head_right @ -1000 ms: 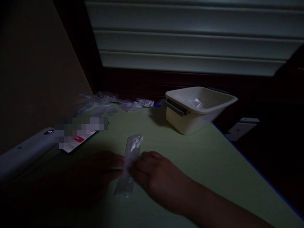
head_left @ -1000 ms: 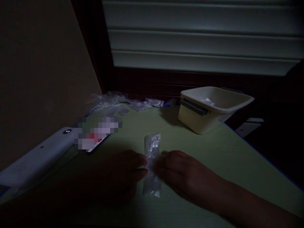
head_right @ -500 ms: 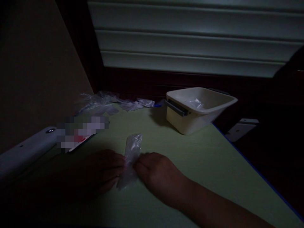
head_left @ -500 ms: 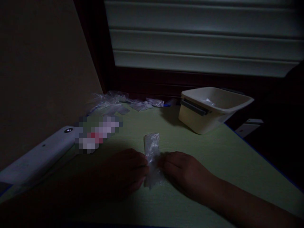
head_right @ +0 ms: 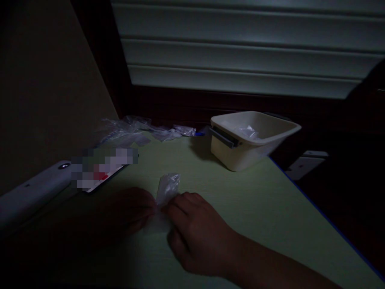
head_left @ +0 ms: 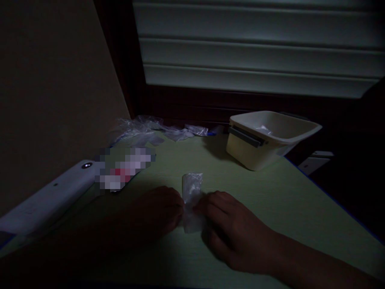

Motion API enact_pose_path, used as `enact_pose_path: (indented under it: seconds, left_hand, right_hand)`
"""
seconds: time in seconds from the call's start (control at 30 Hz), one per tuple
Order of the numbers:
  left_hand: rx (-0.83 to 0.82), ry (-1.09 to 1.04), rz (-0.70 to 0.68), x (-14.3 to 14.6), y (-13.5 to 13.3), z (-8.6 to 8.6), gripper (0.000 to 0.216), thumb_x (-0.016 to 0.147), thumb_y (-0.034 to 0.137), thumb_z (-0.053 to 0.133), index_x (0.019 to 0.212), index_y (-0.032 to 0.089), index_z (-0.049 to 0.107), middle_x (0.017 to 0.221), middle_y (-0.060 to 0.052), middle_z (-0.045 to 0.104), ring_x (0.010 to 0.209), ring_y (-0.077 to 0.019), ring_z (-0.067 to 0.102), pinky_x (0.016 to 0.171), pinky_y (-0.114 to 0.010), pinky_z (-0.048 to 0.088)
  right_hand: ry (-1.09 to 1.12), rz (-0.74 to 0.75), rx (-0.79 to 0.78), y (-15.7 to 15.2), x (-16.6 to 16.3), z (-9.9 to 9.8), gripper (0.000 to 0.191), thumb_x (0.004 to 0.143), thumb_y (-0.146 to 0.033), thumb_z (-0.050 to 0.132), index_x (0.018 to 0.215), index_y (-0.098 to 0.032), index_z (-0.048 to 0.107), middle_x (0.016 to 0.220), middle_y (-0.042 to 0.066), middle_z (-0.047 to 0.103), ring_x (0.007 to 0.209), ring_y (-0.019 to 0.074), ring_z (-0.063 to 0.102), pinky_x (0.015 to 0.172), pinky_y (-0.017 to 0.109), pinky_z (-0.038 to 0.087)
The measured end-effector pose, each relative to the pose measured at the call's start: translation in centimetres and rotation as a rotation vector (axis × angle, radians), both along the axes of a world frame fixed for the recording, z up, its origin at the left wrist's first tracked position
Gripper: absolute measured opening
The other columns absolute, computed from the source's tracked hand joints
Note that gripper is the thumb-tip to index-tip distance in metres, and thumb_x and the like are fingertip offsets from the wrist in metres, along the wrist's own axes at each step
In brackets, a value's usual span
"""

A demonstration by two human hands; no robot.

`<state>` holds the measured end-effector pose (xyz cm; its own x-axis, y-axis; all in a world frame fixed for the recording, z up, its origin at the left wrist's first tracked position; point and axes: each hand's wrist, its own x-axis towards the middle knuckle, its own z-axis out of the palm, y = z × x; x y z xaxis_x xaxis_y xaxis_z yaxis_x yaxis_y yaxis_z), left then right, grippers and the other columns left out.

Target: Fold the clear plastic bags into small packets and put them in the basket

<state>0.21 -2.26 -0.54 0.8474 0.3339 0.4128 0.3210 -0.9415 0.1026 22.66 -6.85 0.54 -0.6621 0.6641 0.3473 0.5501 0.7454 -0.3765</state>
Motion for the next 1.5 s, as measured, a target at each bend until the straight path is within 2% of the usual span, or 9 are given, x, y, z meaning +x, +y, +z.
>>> enact_pose_path:
  seconds: [0.2,0.37,0.73,1.03,1.13,1.2,1.27,1.33,1.5]
  left_hand:
    - [-0.061,-0.098,-0.029,0.2,-0.1,0.5,0.029,0.097,0.018,0.040,0.079,0.014,0.063,0.082,-0.004,0.064,0.078,-0.0153,0.057,0.074,-0.027,0.044]
    - [-0.098,-0.143,0.006,0.3,-0.4,1.1,0.030,0.096,0.017,0.042,0.074,0.013,0.063,0.084,-0.006,0.064,0.079,-0.0153,0.057,0.073,-0.027,0.045]
    - [-0.247,-0.195,0.025,0.4,0.0,0.2,0.034,0.093,0.016,0.045,0.061,0.013,0.057,0.076,-0.003,0.060,0.072,-0.0129,0.056,0.067,-0.025,0.041]
    - [-0.275,-0.248,0.026,0.6,-0.1,0.3,0.029,0.095,0.022,0.048,0.070,0.013,0.060,0.087,-0.005,0.060,0.082,-0.0149,0.055,0.072,-0.027,0.045]
    - [-0.284,-0.203,0.022,0.5,0.1,0.1,0.028,0.096,0.021,0.047,0.074,0.014,0.061,0.089,-0.005,0.059,0.085,-0.0155,0.055,0.075,-0.028,0.045]
    - [-0.285,-0.197,0.023,0.5,0.2,0.0,0.027,0.096,0.022,0.048,0.073,0.014,0.060,0.088,-0.005,0.059,0.083,-0.0154,0.055,0.074,-0.028,0.045]
    - [-0.289,-0.212,0.015,0.5,0.3,-0.2,0.025,0.094,0.022,0.050,0.072,0.014,0.058,0.086,-0.004,0.059,0.081,-0.0155,0.055,0.073,-0.028,0.045]
    - [-0.301,-0.234,0.016,0.6,0.4,-0.5,0.022,0.092,0.019,0.053,0.071,0.014,0.055,0.085,-0.004,0.058,0.082,-0.0157,0.054,0.075,-0.029,0.044]
    - [-0.351,-0.248,0.016,0.6,0.5,-0.8,0.018,0.086,0.010,0.053,0.071,0.015,0.048,0.082,-0.002,0.058,0.083,-0.0158,0.053,0.077,-0.030,0.043]
  right_hand:
    - [-0.050,-0.001,-0.049,0.1,-0.1,-0.2,0.019,0.089,-0.029,0.057,0.099,-0.014,0.063,0.093,0.009,0.064,0.086,0.0227,0.055,0.076,0.037,0.043]
    - [0.022,-0.042,-0.060,0.1,-0.4,-0.2,0.018,0.094,-0.019,0.047,0.089,-0.014,0.063,0.083,0.007,0.063,0.077,0.0185,0.055,0.071,0.032,0.043]
    - [0.253,-0.178,-0.294,0.5,-0.8,-0.7,0.008,0.086,-0.017,0.048,0.091,-0.017,0.054,0.069,0.001,0.059,0.058,0.0133,0.052,0.052,0.024,0.039]
    - [0.339,-0.162,-0.397,0.5,-1.0,-0.7,0.023,0.083,-0.016,0.052,0.106,-0.017,0.048,0.067,-0.002,0.059,0.054,0.0116,0.052,0.048,0.022,0.037]
    - [0.326,-0.198,-0.337,0.3,-0.9,-0.8,0.026,0.084,-0.017,0.052,0.109,-0.017,0.046,0.070,-0.001,0.060,0.056,0.0127,0.053,0.049,0.023,0.039]
    - [0.318,-0.214,-0.231,0.2,-0.9,-0.8,0.019,0.084,-0.018,0.053,0.103,-0.017,0.049,0.076,0.003,0.062,0.062,0.0142,0.055,0.054,0.025,0.042]
    - [0.295,-0.160,-0.097,0.2,-0.8,-0.7,0.007,0.086,-0.016,0.052,0.093,-0.017,0.054,0.081,0.005,0.063,0.070,0.0160,0.056,0.060,0.027,0.045]
    - [0.238,-0.074,0.010,0.1,-0.7,-0.6,0.009,0.088,-0.015,0.050,0.085,-0.017,0.058,0.081,0.006,0.062,0.074,0.0173,0.056,0.065,0.029,0.045]
    - [0.115,-0.006,0.102,0.0,-0.8,-0.5,0.014,0.091,-0.015,0.049,0.091,-0.015,0.064,0.086,0.008,0.064,0.079,0.0189,0.056,0.071,0.032,0.046]
